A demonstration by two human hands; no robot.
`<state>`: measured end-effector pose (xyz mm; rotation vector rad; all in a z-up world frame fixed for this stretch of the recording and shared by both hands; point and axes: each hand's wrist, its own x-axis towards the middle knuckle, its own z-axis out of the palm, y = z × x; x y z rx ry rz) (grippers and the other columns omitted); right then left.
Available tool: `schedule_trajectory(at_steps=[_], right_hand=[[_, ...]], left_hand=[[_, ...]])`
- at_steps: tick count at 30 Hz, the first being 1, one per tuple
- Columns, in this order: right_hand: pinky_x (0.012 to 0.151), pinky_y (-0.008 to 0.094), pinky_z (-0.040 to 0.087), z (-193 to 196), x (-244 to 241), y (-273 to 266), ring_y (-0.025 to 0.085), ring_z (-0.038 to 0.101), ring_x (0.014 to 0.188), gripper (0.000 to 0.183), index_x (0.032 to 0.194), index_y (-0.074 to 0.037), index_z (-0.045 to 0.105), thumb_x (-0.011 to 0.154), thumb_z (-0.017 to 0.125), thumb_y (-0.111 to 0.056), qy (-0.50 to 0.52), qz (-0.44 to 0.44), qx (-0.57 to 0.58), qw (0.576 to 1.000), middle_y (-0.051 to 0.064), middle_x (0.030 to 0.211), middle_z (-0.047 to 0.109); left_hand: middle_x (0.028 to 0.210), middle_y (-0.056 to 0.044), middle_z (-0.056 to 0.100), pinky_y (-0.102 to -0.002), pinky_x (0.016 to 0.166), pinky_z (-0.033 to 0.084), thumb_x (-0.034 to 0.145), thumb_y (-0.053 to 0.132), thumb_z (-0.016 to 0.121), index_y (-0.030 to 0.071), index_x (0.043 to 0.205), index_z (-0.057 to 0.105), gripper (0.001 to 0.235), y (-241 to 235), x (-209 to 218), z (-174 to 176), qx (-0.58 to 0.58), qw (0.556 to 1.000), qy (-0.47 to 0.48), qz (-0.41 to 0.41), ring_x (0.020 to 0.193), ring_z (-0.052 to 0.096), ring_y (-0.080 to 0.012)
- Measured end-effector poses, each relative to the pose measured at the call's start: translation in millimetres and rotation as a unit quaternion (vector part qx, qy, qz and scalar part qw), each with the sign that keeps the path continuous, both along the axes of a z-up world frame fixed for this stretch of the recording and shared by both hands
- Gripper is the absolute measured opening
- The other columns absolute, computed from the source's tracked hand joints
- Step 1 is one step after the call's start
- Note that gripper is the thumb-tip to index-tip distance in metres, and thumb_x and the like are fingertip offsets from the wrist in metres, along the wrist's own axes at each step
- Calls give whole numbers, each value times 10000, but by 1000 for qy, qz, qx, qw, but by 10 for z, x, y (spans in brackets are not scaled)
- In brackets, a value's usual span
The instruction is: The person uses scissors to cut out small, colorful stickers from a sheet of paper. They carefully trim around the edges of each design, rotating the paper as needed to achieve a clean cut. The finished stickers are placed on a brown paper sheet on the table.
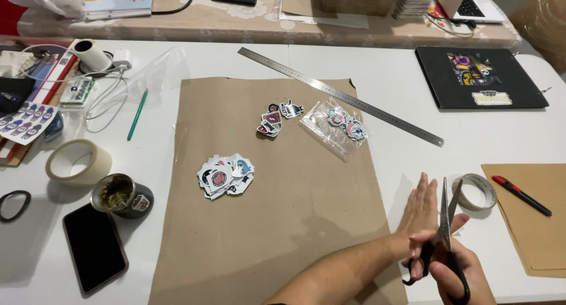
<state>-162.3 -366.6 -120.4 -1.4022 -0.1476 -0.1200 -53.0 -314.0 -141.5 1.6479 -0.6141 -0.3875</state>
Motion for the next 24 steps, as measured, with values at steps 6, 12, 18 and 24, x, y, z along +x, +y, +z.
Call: schedule_trajectory(at_steps=[6, 12, 18, 24], right_hand=[[819, 450, 596, -254, 176, 104, 190, 629, 625, 557, 1181, 101, 528, 1014, 773, -371, -32, 218, 188, 957, 142, 943, 510], [785, 461, 574, -285, 670, 869, 191, 663, 622, 666, 1063, 36, 560, 876, 851, -533, 120, 306, 193, 925, 104, 906, 559], [770, 460, 588, -573, 798, 1420, 196, 533, 597, 663, 1059, 1, 556, 832, 752, -591, 211, 376, 180, 884, 92, 919, 512], [742, 378, 527, -845, 642, 1354, 131, 533, 606, 646, 1123, -2, 471, 837, 767, -499, 304, 410, 261, 819, 83, 915, 560]], left_hand=[[1513, -153, 520, -515, 1322, 86, 1088, 294, 394, 147, 1356, 550, 344, 420, 261, -43, -150, 988, 12, 16, 1575, 323, -357], [1169, -240, 691, -311, 675, 626, 999, 355, 737, -60, 1333, 564, 561, 2106, 294, -22, -369, 841, 366, -150, 621, 707, -178], [990, -231, 734, -401, 582, 639, 942, 144, 763, -19, 910, 639, 207, 2751, 164, -65, -338, 814, 471, 42, 494, 670, -264], [896, -182, 751, -356, 851, 622, 878, 177, 782, 46, 882, 713, 149, 2870, 214, -184, -309, 814, 474, 130, 844, 755, -251]])
